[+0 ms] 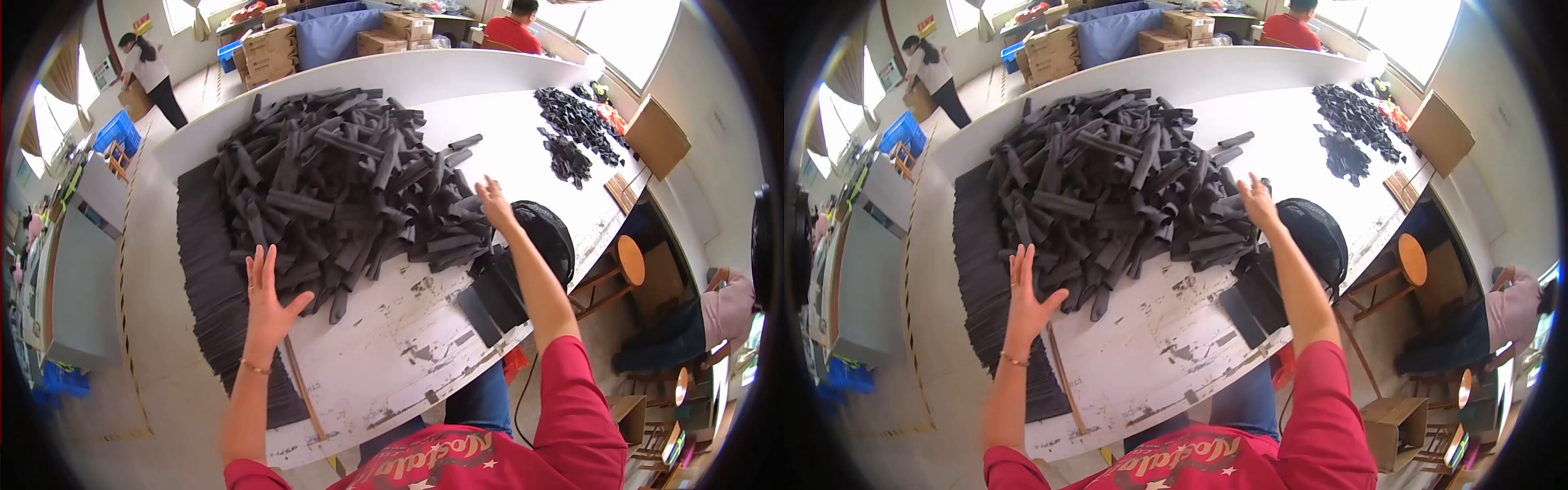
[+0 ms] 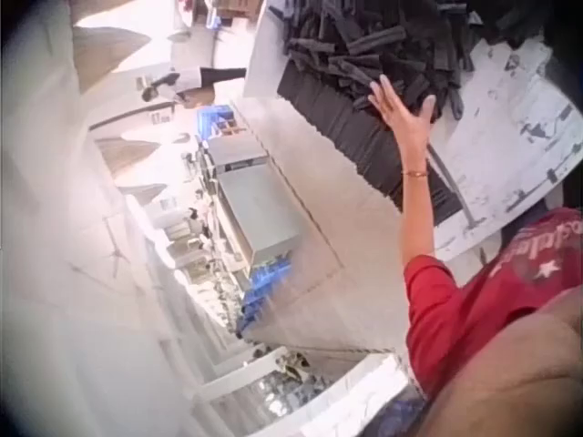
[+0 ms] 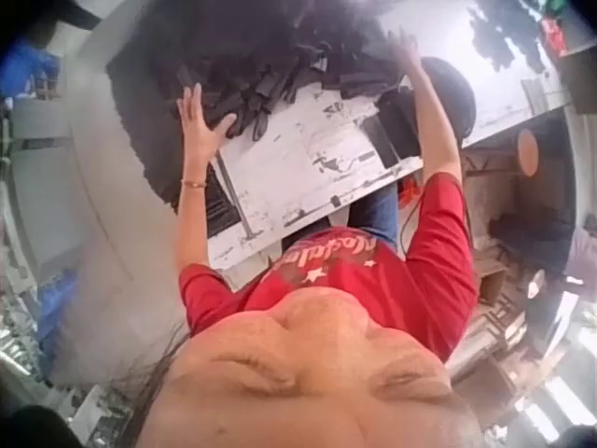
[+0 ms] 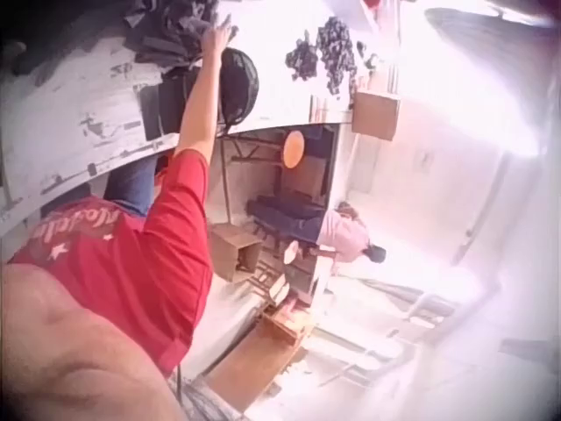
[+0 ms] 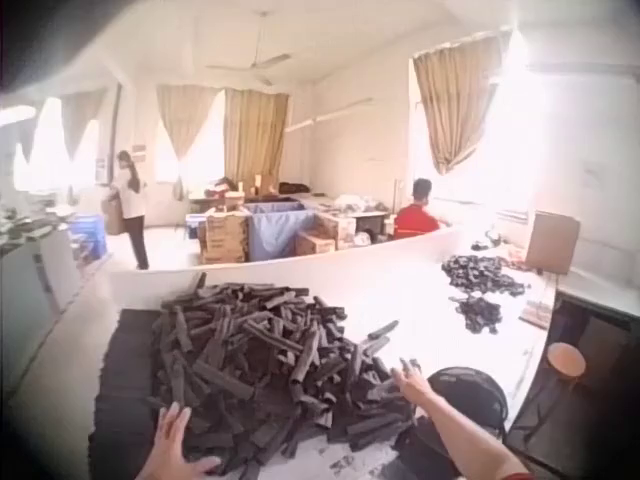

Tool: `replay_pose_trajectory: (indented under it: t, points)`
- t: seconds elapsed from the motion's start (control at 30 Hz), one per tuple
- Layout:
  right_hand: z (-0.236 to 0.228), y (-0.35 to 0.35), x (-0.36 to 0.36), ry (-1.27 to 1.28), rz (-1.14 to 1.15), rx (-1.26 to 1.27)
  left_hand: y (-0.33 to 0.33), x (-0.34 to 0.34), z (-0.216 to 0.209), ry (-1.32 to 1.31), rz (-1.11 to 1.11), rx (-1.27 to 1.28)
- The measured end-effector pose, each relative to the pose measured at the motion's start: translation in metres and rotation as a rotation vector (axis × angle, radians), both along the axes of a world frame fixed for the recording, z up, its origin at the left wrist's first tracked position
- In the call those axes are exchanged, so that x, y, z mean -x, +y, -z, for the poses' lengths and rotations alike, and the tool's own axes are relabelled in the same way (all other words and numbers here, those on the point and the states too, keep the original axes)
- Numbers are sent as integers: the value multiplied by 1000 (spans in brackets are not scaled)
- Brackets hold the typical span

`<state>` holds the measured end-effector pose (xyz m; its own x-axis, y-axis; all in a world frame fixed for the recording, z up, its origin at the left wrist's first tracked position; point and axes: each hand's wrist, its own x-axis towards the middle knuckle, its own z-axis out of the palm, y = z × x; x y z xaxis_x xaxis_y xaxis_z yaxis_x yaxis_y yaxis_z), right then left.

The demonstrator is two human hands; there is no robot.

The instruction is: Inspecting and sorting grey foam covers in a manufacturing facility.

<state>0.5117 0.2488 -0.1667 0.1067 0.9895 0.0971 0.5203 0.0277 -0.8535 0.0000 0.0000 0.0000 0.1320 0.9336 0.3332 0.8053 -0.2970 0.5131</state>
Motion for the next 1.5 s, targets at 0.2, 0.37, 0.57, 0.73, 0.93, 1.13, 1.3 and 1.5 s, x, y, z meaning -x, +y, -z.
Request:
replay_pose_trajectory:
  t: [0.2, 0.37, 0.57, 0.73, 0.93, 1.13, 1.3, 1.5]
  points:
    - [-93, -83, 112, -913, -176, 224, 60, -75, 46, -19, -290, 78]
    - [-98, -165, 212, -340, 13, 283, 68, -96, 67, -236, -265, -45]
    - [-135, -180, 200, -109, -577, 513, 65, -103, 79, -126, -371, -41]
    - [-212, -164, 114, -267, -1090, 330, 34, -118, 57, -240, -458, -152]
    - [-193, 0, -5, -115, -370, 156, -19, -186, 35, -595, -314, -311]
    - [-94, 128, -51, -842, 159, -105, -25, -268, 40, -528, 161, -64]
    - [-44, 161, -65, -1143, 68, -215, 22, -325, 39, -537, 464, 21]
    - [-38, 116, -63, -1326, -106, -125, 80, -400, 64, -197, 570, -52]
